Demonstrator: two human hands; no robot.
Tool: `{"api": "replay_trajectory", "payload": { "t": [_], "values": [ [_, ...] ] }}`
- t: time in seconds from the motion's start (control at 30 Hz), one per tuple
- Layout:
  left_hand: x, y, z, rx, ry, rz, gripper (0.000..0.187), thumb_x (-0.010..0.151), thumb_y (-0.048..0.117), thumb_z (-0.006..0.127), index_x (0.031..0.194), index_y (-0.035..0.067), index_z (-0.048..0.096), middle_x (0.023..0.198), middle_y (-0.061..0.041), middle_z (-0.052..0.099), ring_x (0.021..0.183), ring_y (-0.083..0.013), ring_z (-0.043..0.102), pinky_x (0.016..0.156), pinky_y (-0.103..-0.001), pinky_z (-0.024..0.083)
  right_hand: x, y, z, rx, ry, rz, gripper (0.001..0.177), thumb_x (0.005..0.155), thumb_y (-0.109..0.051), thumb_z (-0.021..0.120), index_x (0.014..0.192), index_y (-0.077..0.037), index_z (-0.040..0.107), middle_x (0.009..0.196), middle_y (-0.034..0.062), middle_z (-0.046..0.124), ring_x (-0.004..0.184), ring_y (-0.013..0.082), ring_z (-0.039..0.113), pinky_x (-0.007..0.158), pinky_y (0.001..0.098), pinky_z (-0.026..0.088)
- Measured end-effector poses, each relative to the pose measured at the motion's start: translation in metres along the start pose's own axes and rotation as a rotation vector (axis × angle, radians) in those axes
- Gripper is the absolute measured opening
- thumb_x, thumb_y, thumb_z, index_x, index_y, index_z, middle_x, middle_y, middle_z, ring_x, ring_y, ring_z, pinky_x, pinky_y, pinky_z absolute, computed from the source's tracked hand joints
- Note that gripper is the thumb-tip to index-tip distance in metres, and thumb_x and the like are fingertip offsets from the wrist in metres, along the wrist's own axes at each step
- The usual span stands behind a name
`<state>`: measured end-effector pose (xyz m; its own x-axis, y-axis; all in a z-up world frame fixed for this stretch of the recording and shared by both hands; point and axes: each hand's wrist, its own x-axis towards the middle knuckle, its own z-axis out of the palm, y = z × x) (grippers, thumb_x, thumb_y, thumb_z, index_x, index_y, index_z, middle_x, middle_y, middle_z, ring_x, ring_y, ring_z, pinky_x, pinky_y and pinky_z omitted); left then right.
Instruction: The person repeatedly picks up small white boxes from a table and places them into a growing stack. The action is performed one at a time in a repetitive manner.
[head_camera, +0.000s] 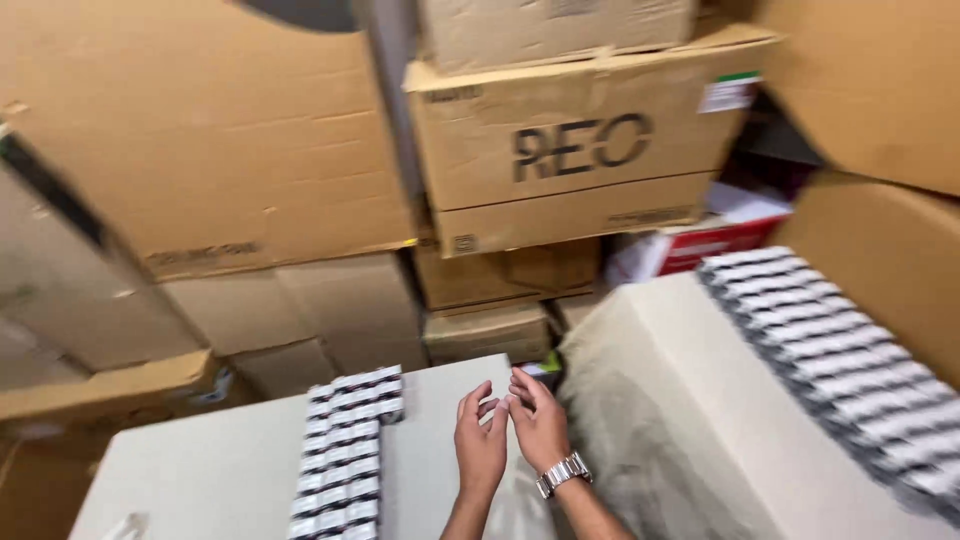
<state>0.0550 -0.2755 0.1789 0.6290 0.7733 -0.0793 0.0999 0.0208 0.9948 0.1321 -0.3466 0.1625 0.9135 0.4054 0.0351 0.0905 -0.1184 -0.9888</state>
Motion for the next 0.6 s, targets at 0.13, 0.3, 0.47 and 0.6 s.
{"api": "replay_trajectory", "payload": {
  "t": [0.13, 0.3, 0.47, 0.6],
  "values": [
    [-0.048, 0.012, 0.092, 0.015, -0.118, 0.026, 0.035, 0.091, 0.023, 0.067, 0.124, 0.011, 0.074, 0.120, -0.003, 0.074, 0.108, -0.0131, 0.073, 0.095, -0.026, 0.059, -0.017, -0.009, -0.111, 0.001, 0.119, -0.018, 0.043, 0.091, -0.005, 0.062, 0.134, -0.008, 0.067, 0.134, 0.0081, 0.067, 0.119, 0.0160, 0.071, 0.095, 0.0293, 0.064],
    [-0.124, 0.021, 0.205, 0.075, -0.353, 0.112, 0.034, 0.095, 0.028, 0.061, 0.125, 0.014, 0.071, 0.125, -0.002, 0.075, 0.110, -0.0149, 0.074, 0.091, -0.031, 0.060, -0.047, 0.013, -0.251, -0.077, 0.319, -0.068, 0.041, 0.090, -0.005, 0.065, 0.130, -0.006, 0.068, 0.130, 0.0105, 0.069, 0.115, 0.0201, 0.073, 0.095, 0.0326, 0.064],
    [-0.180, 0.017, 0.311, 0.070, -0.576, 0.092, 0.036, 0.095, 0.024, 0.066, 0.129, 0.011, 0.069, 0.124, -0.010, 0.072, 0.111, -0.0227, 0.074, 0.089, -0.034, 0.061, -0.079, 0.028, -0.376, -0.157, 0.502, -0.038, 0.043, 0.089, -0.005, 0.071, 0.132, -0.003, 0.067, 0.130, 0.0174, 0.065, 0.119, 0.0301, 0.069, 0.096, 0.0358, 0.062],
    [-0.210, -0.008, 0.392, 0.120, -0.718, 0.079, 0.035, 0.099, 0.022, 0.064, 0.132, 0.012, 0.068, 0.122, -0.013, 0.072, 0.112, -0.0256, 0.073, 0.093, -0.037, 0.061, -0.090, 0.045, -0.457, -0.437, 0.655, 0.033, 0.053, 0.085, -0.017, 0.080, 0.134, -0.002, 0.065, 0.133, 0.0216, 0.060, 0.125, 0.0399, 0.062, 0.098, 0.0361, 0.060]
  ]
}}
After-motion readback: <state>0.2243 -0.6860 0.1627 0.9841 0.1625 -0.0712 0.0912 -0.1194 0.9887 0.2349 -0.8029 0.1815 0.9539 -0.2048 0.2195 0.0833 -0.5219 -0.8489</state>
